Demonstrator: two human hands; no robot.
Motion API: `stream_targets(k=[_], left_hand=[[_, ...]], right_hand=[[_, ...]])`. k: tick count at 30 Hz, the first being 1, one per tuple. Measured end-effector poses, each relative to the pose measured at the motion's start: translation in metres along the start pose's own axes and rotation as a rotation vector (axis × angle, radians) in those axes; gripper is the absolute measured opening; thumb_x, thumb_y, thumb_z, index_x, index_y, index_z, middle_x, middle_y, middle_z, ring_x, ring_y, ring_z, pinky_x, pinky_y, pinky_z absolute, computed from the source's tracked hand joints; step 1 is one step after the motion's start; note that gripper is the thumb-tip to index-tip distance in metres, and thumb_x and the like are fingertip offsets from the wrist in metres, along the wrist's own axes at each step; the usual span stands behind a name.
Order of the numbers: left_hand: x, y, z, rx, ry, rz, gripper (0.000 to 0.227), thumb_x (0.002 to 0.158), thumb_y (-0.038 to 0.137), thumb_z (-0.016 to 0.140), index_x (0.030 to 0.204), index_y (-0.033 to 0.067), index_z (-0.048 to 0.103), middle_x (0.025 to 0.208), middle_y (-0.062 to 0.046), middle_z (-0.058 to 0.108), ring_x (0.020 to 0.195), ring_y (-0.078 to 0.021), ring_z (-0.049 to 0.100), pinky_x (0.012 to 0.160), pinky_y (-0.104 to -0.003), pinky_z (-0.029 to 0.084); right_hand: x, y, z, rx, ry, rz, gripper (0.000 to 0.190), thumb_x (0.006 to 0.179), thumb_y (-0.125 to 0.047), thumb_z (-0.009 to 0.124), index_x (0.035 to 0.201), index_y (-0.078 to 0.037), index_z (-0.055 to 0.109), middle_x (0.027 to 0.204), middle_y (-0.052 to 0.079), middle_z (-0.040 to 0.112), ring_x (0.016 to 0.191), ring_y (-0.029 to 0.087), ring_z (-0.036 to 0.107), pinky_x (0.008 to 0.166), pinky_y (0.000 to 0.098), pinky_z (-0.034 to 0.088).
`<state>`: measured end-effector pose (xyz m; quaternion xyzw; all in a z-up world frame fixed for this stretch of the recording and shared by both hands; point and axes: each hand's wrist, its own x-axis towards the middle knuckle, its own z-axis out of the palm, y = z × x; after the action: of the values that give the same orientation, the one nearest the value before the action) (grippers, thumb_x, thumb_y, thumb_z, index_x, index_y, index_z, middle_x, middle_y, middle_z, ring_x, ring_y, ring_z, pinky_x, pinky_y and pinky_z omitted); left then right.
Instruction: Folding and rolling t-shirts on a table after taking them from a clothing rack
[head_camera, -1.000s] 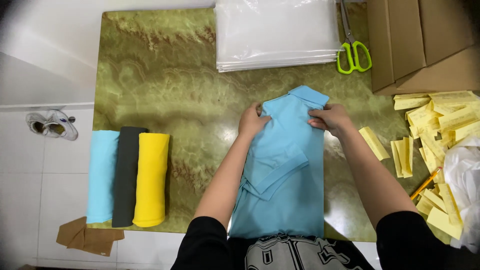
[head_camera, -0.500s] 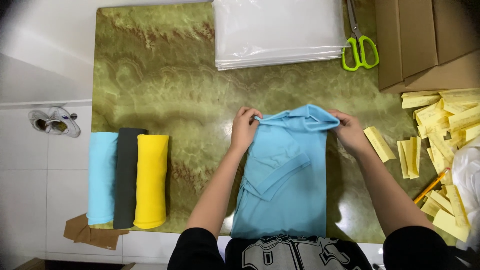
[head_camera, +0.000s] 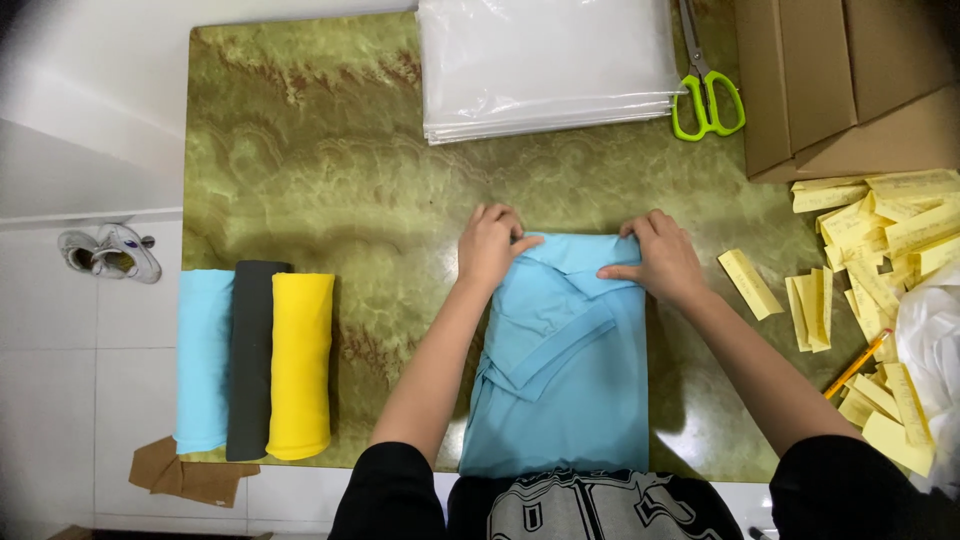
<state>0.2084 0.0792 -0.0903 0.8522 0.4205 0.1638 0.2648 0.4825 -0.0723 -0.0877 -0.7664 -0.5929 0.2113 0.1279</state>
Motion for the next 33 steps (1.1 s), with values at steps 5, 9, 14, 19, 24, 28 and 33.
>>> stream_targets(k=[5,9,14,19,24,28,33], left_hand=[[0.014,-0.003,0.015,0.11,-0.287,0.059,0.055,0.084,0.048,0.086,0.124,0.0176,0.063,0.12,-0.007,0.069,0.127,-0.0306,0.061,0.107,-0.053,0.047],[0.016,-0.011,0.022,0.052,-0.375,0.066,0.038,0.081,0.024,0.09,0.111,0.0145,0.067,0.107,-0.009,0.069,0.116,-0.0356,0.067,0.103,-0.05,0.053],[-0.002,-0.017,0.018,0.07,-0.343,0.175,0.036,0.084,0.016,0.086,0.109,0.0139,0.06,0.105,-0.01,0.062,0.111,-0.034,0.065,0.096,-0.045,0.055],[-0.034,-0.021,0.024,0.257,-0.147,0.431,0.039,0.085,0.008,0.082,0.109,0.0138,0.052,0.101,-0.006,0.053,0.104,-0.0266,0.058,0.082,-0.04,0.054],[-0.076,-0.02,0.01,0.373,0.172,0.737,0.013,0.101,0.007,0.066,0.099,0.0141,0.055,0.097,-0.005,0.051,0.09,-0.0234,0.053,0.074,-0.035,0.045],[-0.104,-0.014,0.005,0.35,0.173,0.796,0.009,0.101,0.008,0.064,0.099,0.0139,0.058,0.097,-0.006,0.053,0.09,-0.0246,0.056,0.075,-0.035,0.048],[-0.124,-0.026,0.015,0.27,0.074,0.697,0.02,0.09,0.011,0.064,0.11,0.0106,0.064,0.105,-0.006,0.059,0.099,-0.0258,0.06,0.079,-0.038,0.053]], right_hand=[[0.007,-0.02,-0.026,-0.042,-0.157,0.029,0.094,0.071,-0.056,0.093,0.146,-0.013,0.058,0.133,0.013,0.062,0.131,0.038,0.057,0.104,0.0571,0.046],[0.006,-0.014,-0.025,0.145,-0.244,0.144,0.08,0.072,-0.048,0.096,0.133,-0.007,0.065,0.125,0.025,0.071,0.126,0.047,0.066,0.106,0.0578,0.052],[-0.015,0.017,0.005,0.28,0.047,0.061,0.044,0.078,-0.032,0.095,0.099,-0.004,0.068,0.096,0.02,0.074,0.099,0.045,0.072,0.082,0.0496,0.056],[-0.042,0.033,0.031,0.153,0.346,-0.253,0.032,0.082,-0.021,0.093,0.089,-0.015,0.063,0.101,-0.002,0.07,0.101,0.025,0.067,0.09,0.0372,0.053],[-0.075,0.027,0.042,-0.112,0.448,-0.443,0.032,0.075,-0.004,0.086,0.098,-0.021,0.071,0.113,0.0,0.066,0.106,0.026,0.064,0.087,0.039,0.051],[-0.091,0.032,0.062,-0.184,0.522,-0.47,0.026,0.079,-0.005,0.083,0.096,-0.023,0.072,0.112,0.0,0.066,0.108,0.026,0.065,0.086,0.0372,0.048],[-0.107,0.017,0.06,-0.223,0.543,-0.461,0.022,0.084,-0.007,0.08,0.099,-0.022,0.076,0.114,-0.004,0.068,0.115,0.022,0.065,0.092,0.0366,0.045]])
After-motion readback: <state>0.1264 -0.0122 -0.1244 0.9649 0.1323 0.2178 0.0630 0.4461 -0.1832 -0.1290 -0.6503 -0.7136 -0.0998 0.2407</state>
